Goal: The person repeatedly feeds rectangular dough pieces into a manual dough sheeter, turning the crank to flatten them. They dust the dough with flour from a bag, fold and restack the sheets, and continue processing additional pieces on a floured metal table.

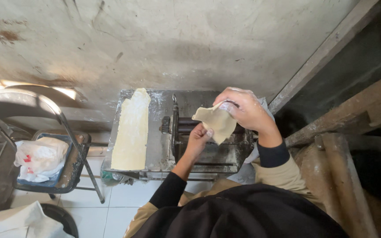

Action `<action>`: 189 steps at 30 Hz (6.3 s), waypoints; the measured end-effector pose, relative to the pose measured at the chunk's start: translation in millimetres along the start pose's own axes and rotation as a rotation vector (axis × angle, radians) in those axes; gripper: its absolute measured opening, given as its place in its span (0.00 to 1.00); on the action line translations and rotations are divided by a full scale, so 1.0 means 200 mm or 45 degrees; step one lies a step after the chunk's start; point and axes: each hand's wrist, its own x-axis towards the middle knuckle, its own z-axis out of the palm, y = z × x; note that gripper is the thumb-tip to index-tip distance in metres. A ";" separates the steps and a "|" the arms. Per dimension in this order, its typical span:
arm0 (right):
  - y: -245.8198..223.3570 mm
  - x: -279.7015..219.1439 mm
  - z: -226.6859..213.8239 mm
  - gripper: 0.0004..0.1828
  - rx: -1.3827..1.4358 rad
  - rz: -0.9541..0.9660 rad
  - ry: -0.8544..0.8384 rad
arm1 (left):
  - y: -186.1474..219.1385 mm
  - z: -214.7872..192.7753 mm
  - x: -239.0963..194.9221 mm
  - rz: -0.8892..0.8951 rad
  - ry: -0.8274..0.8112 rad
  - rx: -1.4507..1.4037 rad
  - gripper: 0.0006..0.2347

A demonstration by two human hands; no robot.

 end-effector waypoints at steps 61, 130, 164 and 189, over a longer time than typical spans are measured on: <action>1.59 -0.75 -0.39 0.11 -1.611 0.514 0.538 | 0.41 0.02 0.52 0.084 -0.318 1.378 0.10; 2.01 -0.51 -0.02 0.21 -1.314 1.282 -0.560 | -0.62 -0.59 -0.09 -0.139 0.387 0.499 0.23; 1.45 -1.56 -0.17 0.34 -0.679 1.561 -1.167 | -0.26 -0.19 -0.63 -0.877 0.226 0.063 0.16; 1.14 -0.84 0.14 0.09 -0.775 0.344 0.402 | 0.53 -0.20 -1.11 -0.331 0.172 0.539 0.16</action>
